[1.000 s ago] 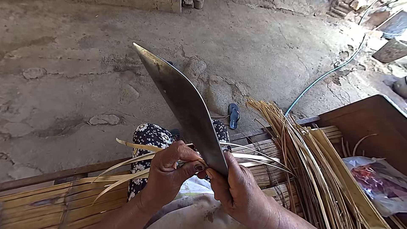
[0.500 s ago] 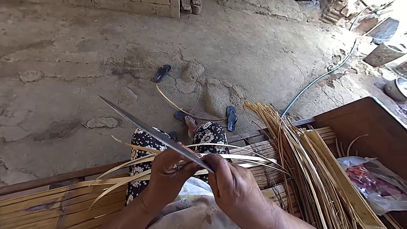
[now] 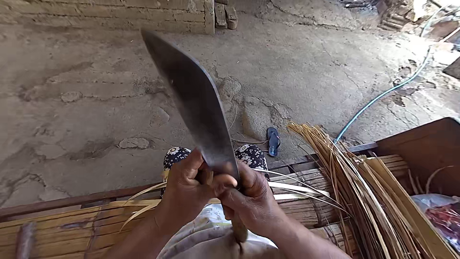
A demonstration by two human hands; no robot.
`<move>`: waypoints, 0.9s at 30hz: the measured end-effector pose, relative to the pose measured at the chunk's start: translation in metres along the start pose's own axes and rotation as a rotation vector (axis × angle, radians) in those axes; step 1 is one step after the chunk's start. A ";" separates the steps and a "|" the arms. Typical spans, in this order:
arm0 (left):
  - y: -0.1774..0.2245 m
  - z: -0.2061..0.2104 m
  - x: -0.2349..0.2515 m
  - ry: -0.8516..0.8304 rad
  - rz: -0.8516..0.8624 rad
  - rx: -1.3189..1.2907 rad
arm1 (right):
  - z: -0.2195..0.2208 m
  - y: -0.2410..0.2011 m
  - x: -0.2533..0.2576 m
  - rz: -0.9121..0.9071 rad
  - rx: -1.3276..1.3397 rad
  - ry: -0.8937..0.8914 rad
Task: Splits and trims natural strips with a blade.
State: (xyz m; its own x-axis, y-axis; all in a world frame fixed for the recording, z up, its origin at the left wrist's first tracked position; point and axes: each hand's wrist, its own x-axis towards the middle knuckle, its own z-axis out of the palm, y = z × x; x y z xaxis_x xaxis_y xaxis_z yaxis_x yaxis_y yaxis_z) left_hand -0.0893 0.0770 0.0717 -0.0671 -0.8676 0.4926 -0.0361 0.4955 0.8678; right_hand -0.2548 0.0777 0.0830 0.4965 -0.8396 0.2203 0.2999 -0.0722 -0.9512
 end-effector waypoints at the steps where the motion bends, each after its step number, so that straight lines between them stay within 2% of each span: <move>1: 0.002 -0.001 0.003 0.044 0.033 -0.048 | 0.007 0.004 0.004 -0.053 0.049 0.010; 5: 0.010 -0.005 0.007 0.181 0.099 -0.217 | 0.022 0.009 0.017 -0.164 0.084 0.023; 9: 0.014 -0.026 0.016 0.304 0.030 -0.244 | 0.015 0.010 0.015 -0.147 0.025 0.019; 12: 0.014 -0.038 0.023 0.416 -0.047 -0.323 | 0.001 0.015 0.013 -0.035 -0.034 0.029; 16: 0.010 -0.052 0.028 0.436 -0.039 -0.432 | -0.022 0.031 0.012 0.220 0.040 0.155; 20: -0.001 -0.086 0.029 0.567 -0.006 -0.428 | -0.057 0.045 0.004 0.311 0.027 0.331; 24: -0.001 -0.131 0.022 0.745 0.039 -0.258 | -0.090 0.055 -0.008 0.347 -0.029 0.489; 26: 0.005 -0.135 0.021 0.801 0.050 -0.194 | -0.093 0.052 -0.008 0.348 -0.017 0.518; 27: 0.006 -0.128 0.020 0.772 0.071 -0.167 | -0.090 0.046 -0.005 0.332 0.010 0.510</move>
State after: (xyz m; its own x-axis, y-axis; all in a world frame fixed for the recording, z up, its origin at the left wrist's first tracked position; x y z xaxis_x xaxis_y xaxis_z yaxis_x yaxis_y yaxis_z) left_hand 0.0369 0.0572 0.0955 0.6493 -0.6469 0.4000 0.0960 0.5914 0.8006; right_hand -0.3165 0.0305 0.0186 0.1128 -0.9687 -0.2213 0.2047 0.2406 -0.9488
